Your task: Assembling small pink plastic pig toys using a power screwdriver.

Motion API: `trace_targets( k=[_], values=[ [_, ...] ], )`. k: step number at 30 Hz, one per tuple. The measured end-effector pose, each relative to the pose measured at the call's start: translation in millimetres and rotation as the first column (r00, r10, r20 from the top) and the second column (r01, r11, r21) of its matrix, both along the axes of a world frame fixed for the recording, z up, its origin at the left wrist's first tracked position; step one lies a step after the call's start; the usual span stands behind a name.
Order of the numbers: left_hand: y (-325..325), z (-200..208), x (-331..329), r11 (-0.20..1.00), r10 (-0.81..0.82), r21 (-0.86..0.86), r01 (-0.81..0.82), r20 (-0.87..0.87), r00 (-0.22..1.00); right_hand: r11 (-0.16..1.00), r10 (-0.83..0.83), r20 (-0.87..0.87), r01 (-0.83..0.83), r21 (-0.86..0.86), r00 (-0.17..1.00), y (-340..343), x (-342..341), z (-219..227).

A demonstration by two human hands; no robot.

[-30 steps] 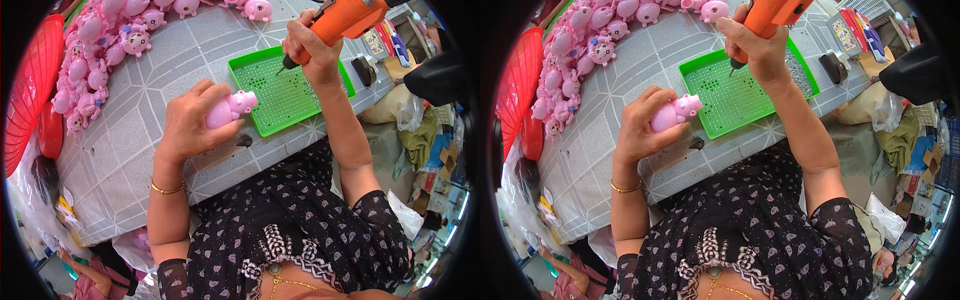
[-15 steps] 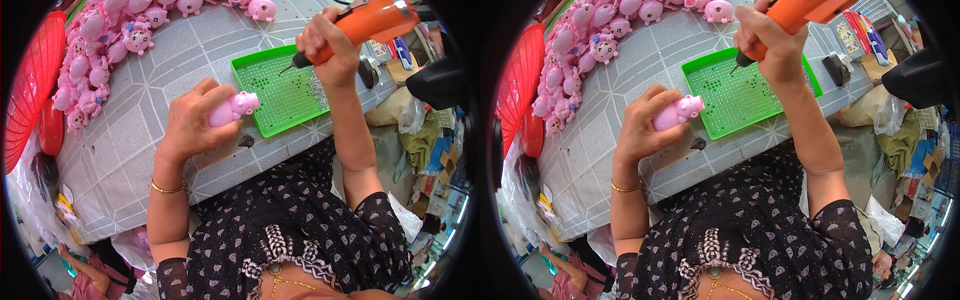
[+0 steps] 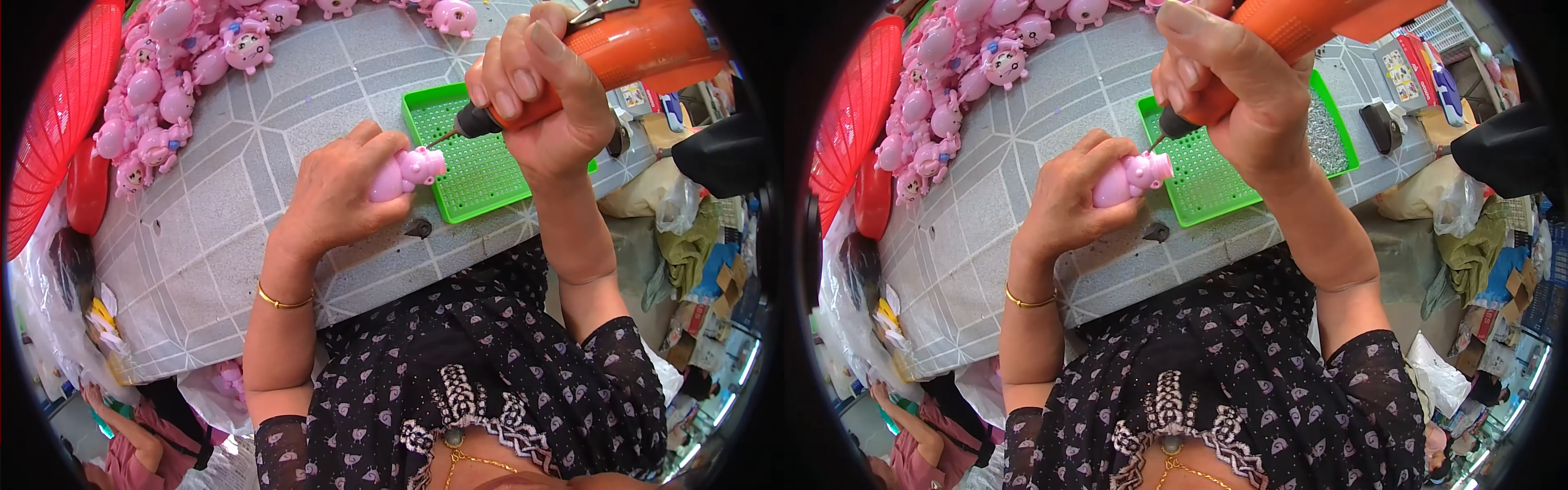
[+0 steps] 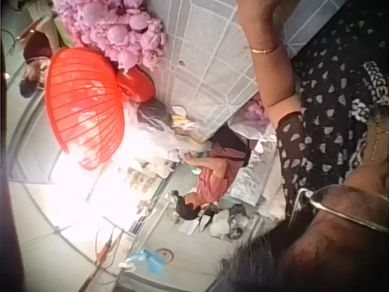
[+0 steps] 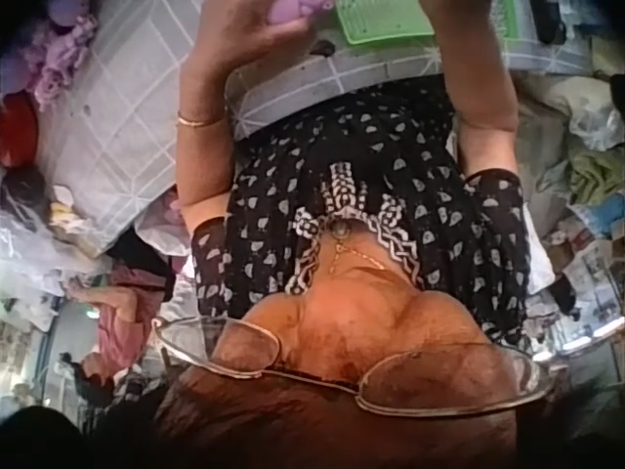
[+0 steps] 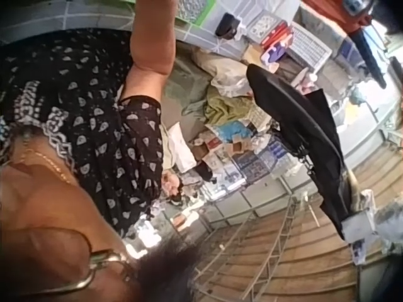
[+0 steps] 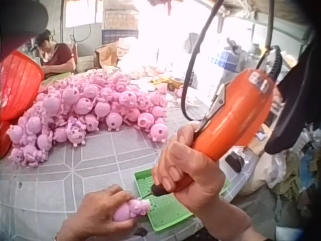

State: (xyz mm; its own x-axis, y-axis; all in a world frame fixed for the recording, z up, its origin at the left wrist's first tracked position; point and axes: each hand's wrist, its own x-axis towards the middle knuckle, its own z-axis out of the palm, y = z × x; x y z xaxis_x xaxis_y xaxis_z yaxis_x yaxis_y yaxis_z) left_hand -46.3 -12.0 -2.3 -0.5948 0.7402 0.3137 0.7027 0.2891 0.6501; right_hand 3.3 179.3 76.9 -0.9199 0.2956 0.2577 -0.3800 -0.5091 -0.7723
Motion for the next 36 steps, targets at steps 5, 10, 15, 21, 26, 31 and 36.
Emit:
trace_targets(
  k=[5,10,15,21,26,31,36],
  values=[
    [-1.4,0.2,0.3,0.999,0.012,-0.039,-0.013,-0.024,1.0,0.999,0.019,-0.02,-0.02,-0.048,1.0,4.1,-5.8,-6.7],
    [-0.8,3.2,1.8,0.999,0.022,-0.038,-0.022,-0.008,1.0,0.959,0.174,-0.184,-0.124,0.253,0.967,21.1,-12.9,-16.1],
    [-2.0,-0.1,1.8,0.998,0.023,-0.051,-0.024,-0.023,0.999,0.958,0.179,-0.187,-0.128,0.256,0.966,21.4,-13.1,-17.8],
    [0.5,2.8,3.4,0.998,0.038,-0.045,-0.039,-0.031,0.999,0.956,0.173,-0.191,-0.118,0.27,0.966,22.2,-11.9,-19.4],
    [-0.5,1.8,3.2,0.999,0.039,-0.032,-0.041,-0.079,0.996,0.958,0.161,-0.164,-0.114,0.261,0.973,16.3,-9.1,-16.8],
    [0.6,2.4,5.0,0.998,0.041,-0.035,-0.044,-0.097,0.994,0.944,0.183,-0.173,-0.124,0.306,0.968,13.4,-9.2,-17.2],
    [1.9,2.2,6.2,0.998,0.053,-0.031,-0.055,-0.082,0.995,0.932,0.158,-0.073,-0.124,0.342,0.985,-4.2,-0.6,-5.4]
  ],
)
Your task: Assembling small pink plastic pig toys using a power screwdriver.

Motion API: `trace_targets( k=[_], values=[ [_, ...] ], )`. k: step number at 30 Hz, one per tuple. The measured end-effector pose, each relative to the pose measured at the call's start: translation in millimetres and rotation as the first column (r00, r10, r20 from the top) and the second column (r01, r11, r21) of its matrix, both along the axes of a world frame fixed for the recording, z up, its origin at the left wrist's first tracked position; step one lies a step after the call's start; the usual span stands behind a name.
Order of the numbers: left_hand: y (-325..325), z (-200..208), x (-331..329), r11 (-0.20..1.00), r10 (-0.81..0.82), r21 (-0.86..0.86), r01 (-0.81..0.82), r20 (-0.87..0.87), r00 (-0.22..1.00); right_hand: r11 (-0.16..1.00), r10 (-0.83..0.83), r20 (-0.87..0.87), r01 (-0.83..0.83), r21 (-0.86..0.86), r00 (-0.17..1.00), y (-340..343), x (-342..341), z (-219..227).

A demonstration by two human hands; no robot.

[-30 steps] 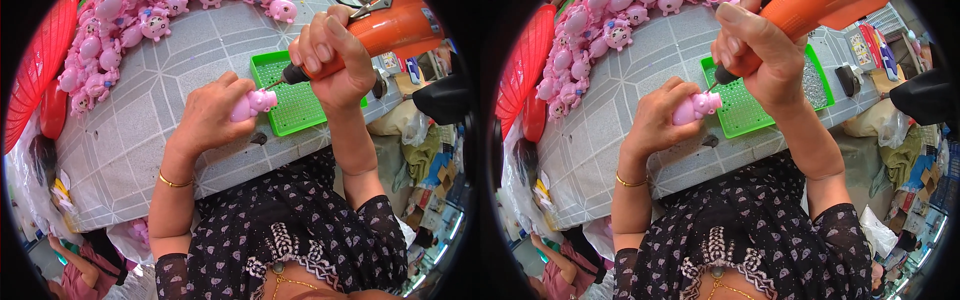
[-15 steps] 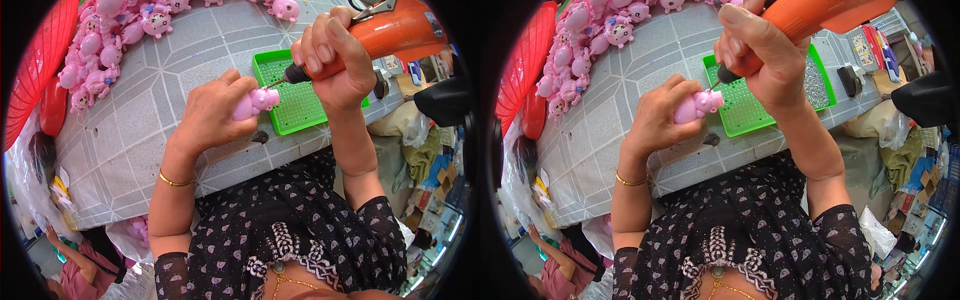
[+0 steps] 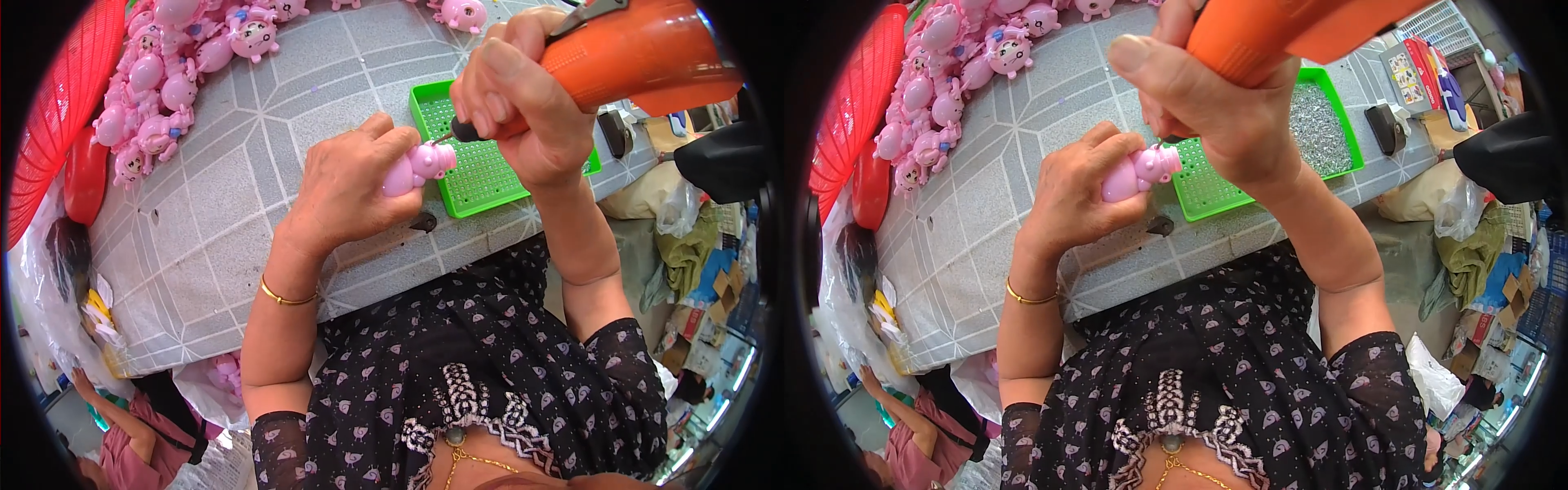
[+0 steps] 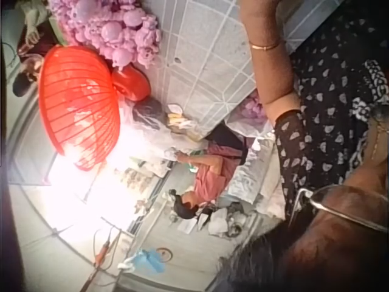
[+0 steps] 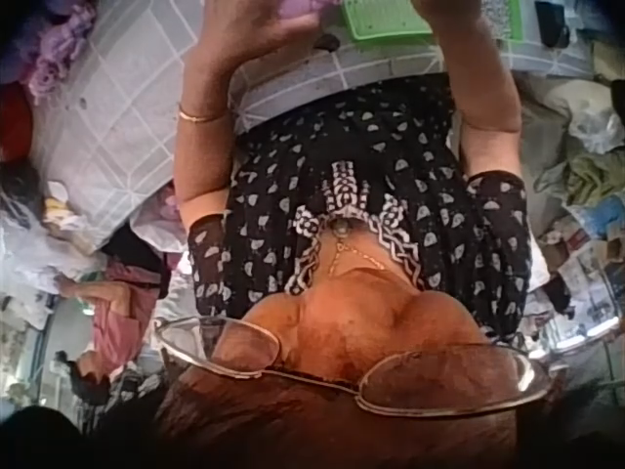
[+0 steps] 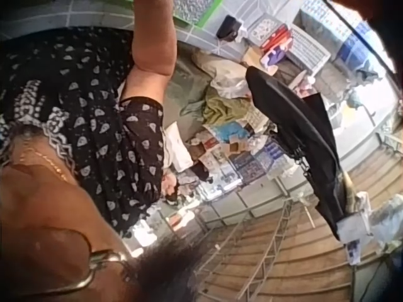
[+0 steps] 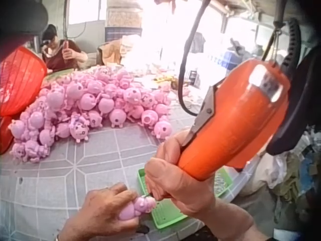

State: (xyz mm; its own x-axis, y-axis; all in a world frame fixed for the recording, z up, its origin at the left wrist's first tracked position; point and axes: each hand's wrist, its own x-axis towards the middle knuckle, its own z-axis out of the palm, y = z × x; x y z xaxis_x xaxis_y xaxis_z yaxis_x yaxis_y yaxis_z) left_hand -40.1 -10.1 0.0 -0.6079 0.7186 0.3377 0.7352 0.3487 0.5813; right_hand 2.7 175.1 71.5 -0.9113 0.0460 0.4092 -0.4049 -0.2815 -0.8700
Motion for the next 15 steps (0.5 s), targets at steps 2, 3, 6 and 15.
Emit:
trace_targets(
  k=[2,3,6,15],
  values=[
    [-1.1,-1.3,-0.5,1.0,-0.012,0.017,0.012,0.001,1.0,0.996,-0.065,0.15,0.073,-0.049,0.987,-9.0,0.7,7.6],
    [-0.6,-0.9,-0.3,1.0,-0.015,0.018,0.015,0.002,1.0,0.996,-0.085,0.144,0.086,-0.003,0.986,-10.2,0.6,11.5],
    [0.2,1.0,0.5,0.999,-0.019,0.026,0.019,-0.002,1.0,0.997,-0.075,0.132,0.072,0.022,0.988,-9.2,-1.9,8.7],
    [-0.7,1.7,4.5,0.997,0.068,0.029,-0.07,0.07,0.995,0.957,-0.209,0.044,0.214,-0.194,0.977,5.0,-4.5,-3.7]
  ],
)
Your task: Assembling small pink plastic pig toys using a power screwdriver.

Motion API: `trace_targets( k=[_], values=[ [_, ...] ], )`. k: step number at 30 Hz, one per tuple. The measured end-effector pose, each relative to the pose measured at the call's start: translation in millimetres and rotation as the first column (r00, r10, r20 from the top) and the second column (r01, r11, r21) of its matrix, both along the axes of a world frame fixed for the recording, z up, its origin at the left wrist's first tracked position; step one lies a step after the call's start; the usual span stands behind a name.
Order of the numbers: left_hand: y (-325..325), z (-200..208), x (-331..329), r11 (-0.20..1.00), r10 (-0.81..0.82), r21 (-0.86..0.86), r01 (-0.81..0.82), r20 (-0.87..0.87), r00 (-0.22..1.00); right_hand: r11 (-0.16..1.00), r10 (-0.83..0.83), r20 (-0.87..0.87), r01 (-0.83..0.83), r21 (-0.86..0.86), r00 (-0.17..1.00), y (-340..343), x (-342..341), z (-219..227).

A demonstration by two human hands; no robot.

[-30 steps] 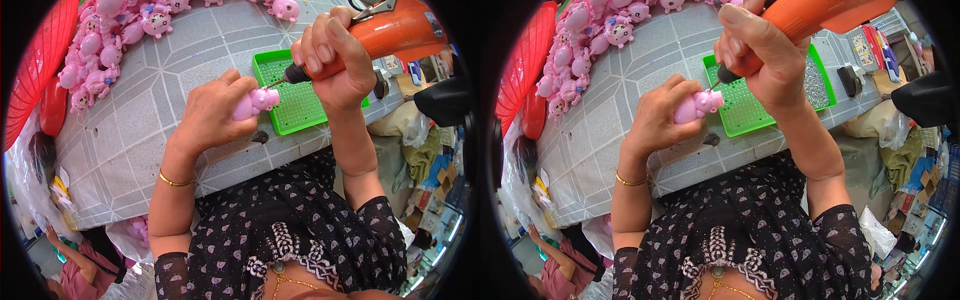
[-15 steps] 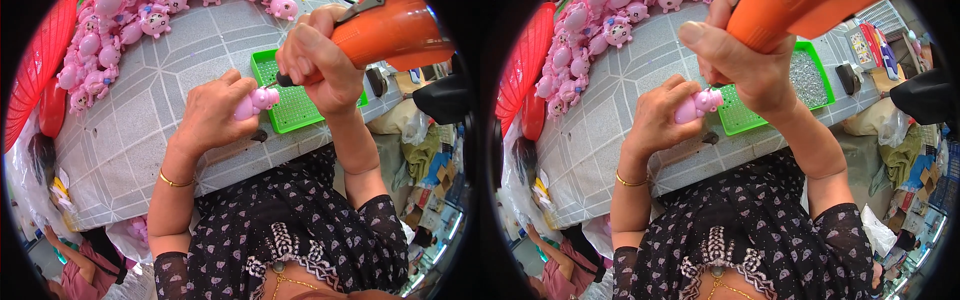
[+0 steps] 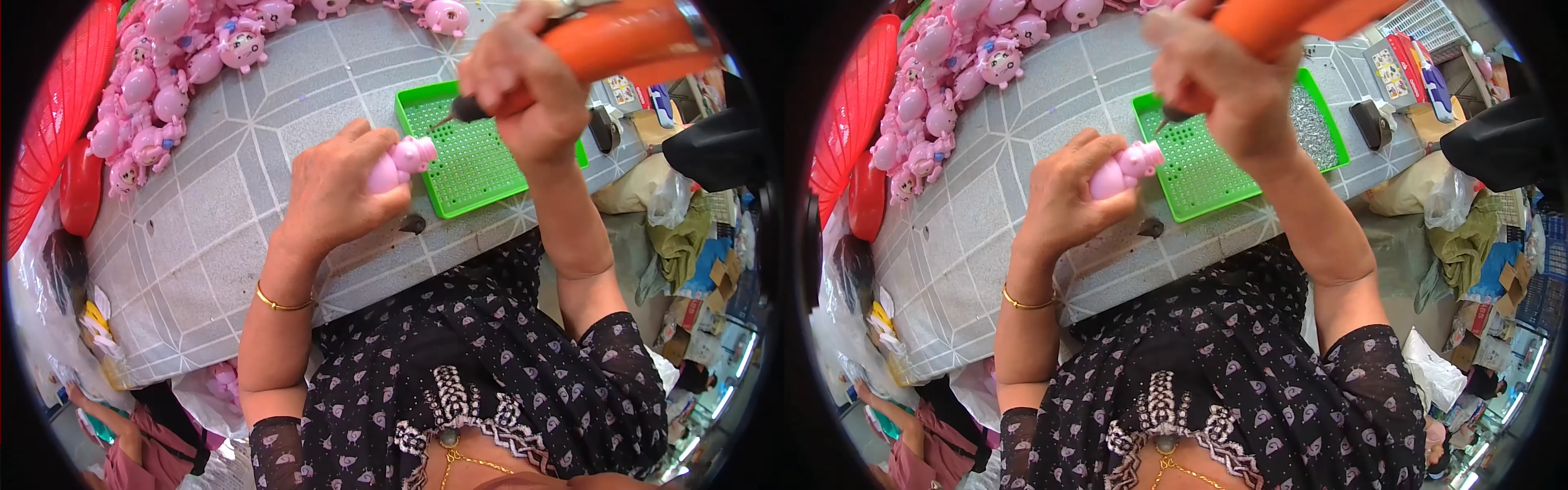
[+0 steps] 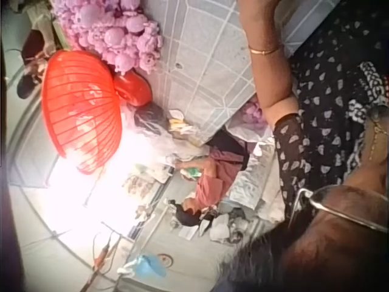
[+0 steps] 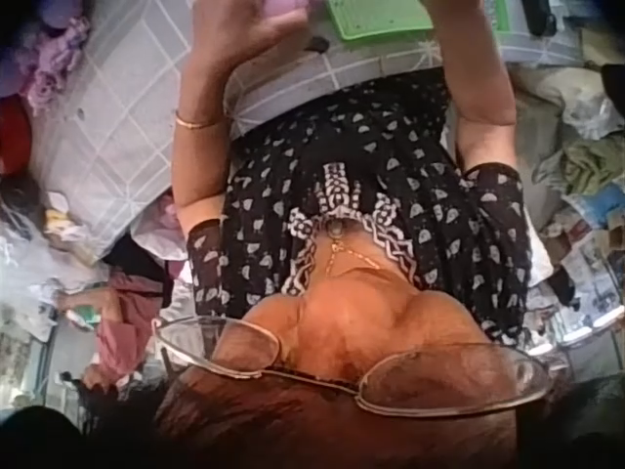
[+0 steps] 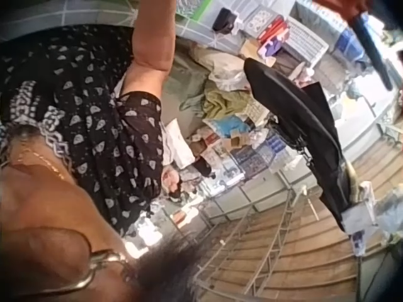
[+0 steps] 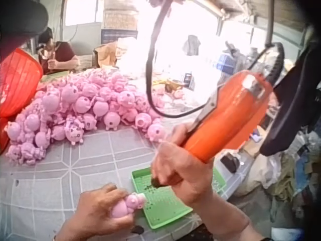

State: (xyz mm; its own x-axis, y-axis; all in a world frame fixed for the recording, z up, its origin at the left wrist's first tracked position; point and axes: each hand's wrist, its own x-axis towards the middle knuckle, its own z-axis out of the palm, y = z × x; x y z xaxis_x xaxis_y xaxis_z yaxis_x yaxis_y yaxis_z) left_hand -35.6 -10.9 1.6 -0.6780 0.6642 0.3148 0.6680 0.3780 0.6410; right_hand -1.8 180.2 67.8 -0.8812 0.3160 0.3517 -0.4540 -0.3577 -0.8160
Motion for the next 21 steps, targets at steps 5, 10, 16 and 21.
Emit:
trace_targets(
  k=[5,10,16,21],
  values=[
    [3.0,1.0,0.8,0.996,0.061,-0.068,-0.061,-0.006,0.998,0.955,-0.128,-0.109,0.152,0.254,0.986,46.0,-5.8,-22.5],
    [5.6,-5.0,-1.0,0.996,0.08,-0.036,-0.08,0.013,0.997,0.957,-0.166,-0.046,0.172,0.232,0.985,52.0,-10.2,-40.7],
    [6.4,-6.9,-2.1,0.996,0.088,-0.02,-0.087,0.014,0.996,0.957,-0.149,-0.038,0.154,0.247,0.988,51.9,-10.1,-47.3],
    [6.0,-7.1,-2.9,0.996,0.085,-0.015,-0.085,0.016,0.996,0.958,-0.119,-0.044,0.126,0.259,0.992,53.5,-11.9,-52.1]
  ],
)
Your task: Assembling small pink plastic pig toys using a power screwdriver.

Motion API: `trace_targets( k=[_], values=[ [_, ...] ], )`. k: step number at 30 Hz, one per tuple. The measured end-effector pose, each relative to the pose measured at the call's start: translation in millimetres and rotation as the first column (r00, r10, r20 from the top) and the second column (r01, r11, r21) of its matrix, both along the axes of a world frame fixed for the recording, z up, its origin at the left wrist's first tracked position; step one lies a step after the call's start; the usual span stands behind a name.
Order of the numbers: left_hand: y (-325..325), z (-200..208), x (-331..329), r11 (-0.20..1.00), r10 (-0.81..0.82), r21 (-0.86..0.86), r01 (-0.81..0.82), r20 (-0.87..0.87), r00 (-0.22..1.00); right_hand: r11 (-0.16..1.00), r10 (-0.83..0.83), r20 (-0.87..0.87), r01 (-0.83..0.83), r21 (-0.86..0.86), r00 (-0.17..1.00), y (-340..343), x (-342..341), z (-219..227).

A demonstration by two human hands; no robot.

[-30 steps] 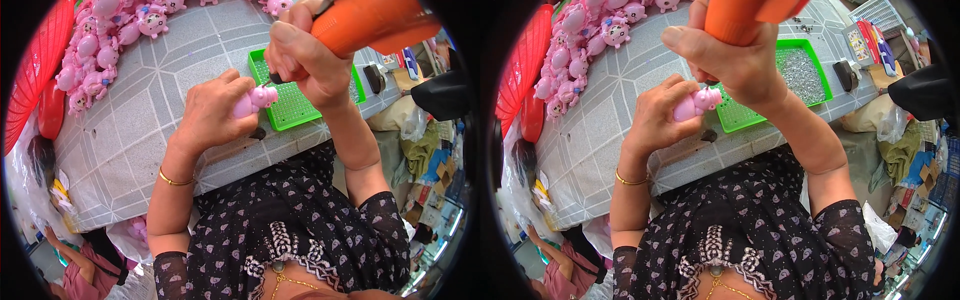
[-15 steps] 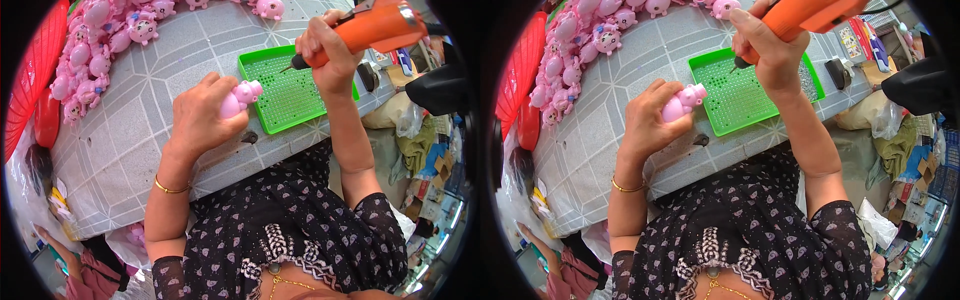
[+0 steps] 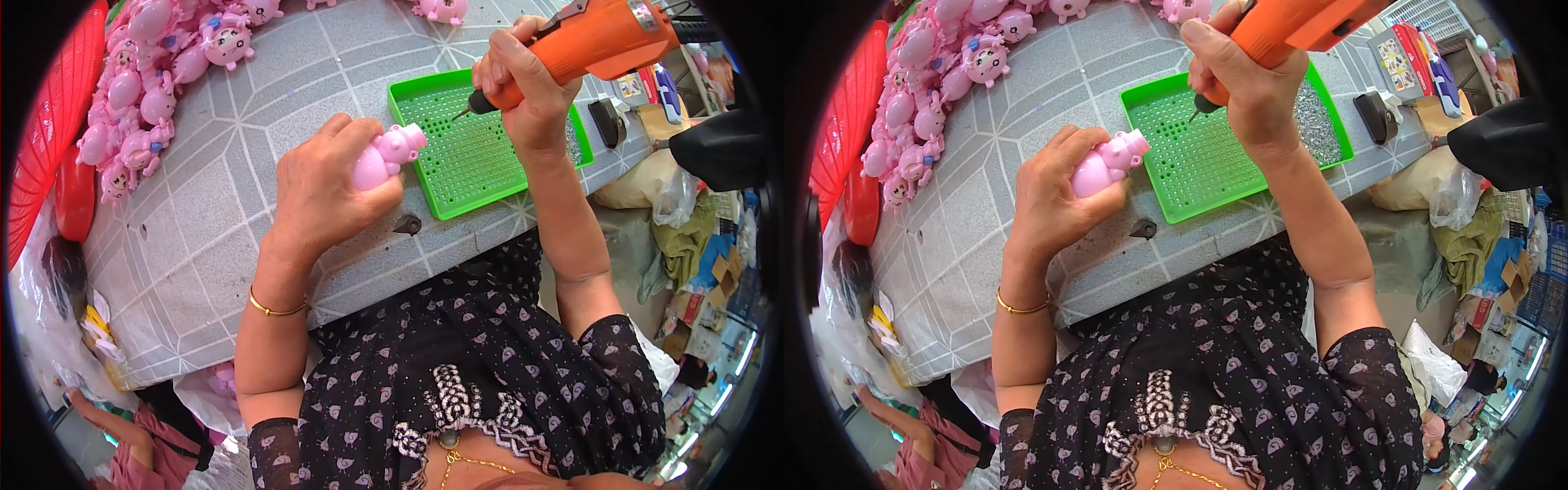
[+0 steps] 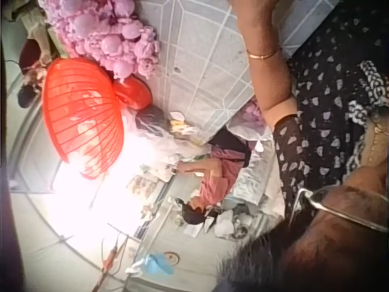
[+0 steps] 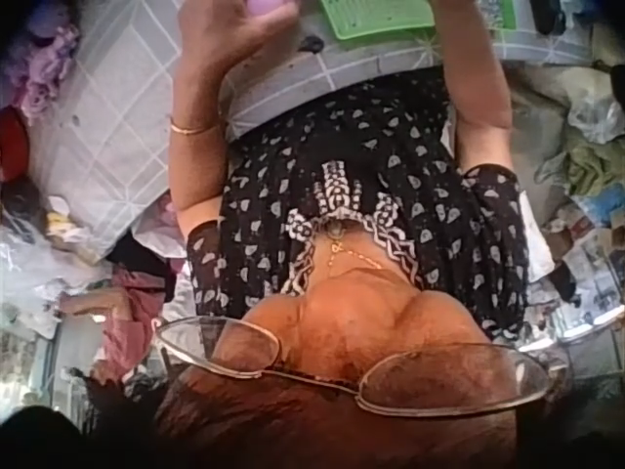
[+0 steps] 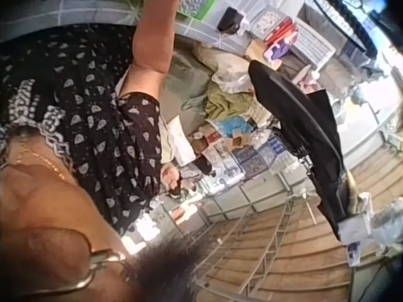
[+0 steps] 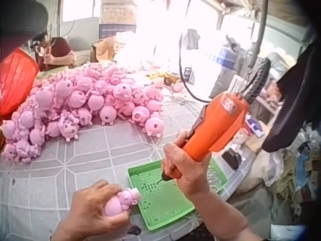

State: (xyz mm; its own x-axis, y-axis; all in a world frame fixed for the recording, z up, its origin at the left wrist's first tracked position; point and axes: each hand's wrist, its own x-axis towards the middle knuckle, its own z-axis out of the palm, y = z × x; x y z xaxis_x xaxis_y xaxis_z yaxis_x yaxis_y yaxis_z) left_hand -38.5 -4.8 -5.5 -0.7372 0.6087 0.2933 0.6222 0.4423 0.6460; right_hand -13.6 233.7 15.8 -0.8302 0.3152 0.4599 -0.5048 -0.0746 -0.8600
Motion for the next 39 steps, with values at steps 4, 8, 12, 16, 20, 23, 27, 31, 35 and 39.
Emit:
trace_targets(
  k=[4,8,12,16,20,23,27,31,35,39],
  values=[
    [0.3,-1.1,-0.1,1.0,0.001,0.005,-0.001,-0.001,1.0,1.0,-0.023,0.007,0.023,-0.002,1.0,-4.0,-0.1,0.5],
    [1.0,-0.3,0.5,1.0,0.006,-0.009,-0.006,-0.012,1.0,1.0,-0.015,0.012,0.015,0.022,1.0,-5.6,0.3,1.3],
    [0.5,4.2,1.5,0.999,0.002,-0.039,-0.002,0.004,1.0,0.999,0.03,0.008,-0.03,0.019,1.0,3.7,-0.6,3.0],
    [-0.7,5.0,2.2,0.999,0.01,-0.047,-0.009,0.016,1.0,0.992,0.057,-0.027,-0.06,-0.109,0.998,3.9,5.7,22.3],
    [-1.4,3.3,3.4,0.998,0.022,-0.058,-0.021,0.014,1.0,0.978,0.156,-0.045,-0.161,-0.135,0.987,-3.9,12.8,49.4],
    [-0.9,0.8,2.8,0.999,0.021,-0.041,-0.021,-0.005,1.0,0.936,0.349,-0.114,-0.352,-0.01,0.93,-11.4,15.2,55.8],
    [-1.3,1.0,1.8,1.0,0.012,-0.027,-0.012,0.0,1.0,0.927,0.368,-0.103,-0.373,-0.036,0.924,-27.9,18.6,55.8],
    [-1.5,2.7,2.1,1.0,0.017,-0.024,-0.017,0.019,1.0,0.921,0.382,-0.102,-0.387,-0.046,0.919,-32.5,16.3,48.9],
    [-2.9,1.9,1.7,1.0,0.014,-0.019,-0.014,0.001,1.0,0.921,0.373,-0.084,-0.379,-0.087,0.924,-36.6,15.9,45.3],
    [-2.9,1.7,1.9,1.0,0.008,-0.014,-0.008,0.013,1.0,0.922,0.375,-0.089,-0.381,-0.068,0.923,-35.5,14.0,40.7]
  ],
)
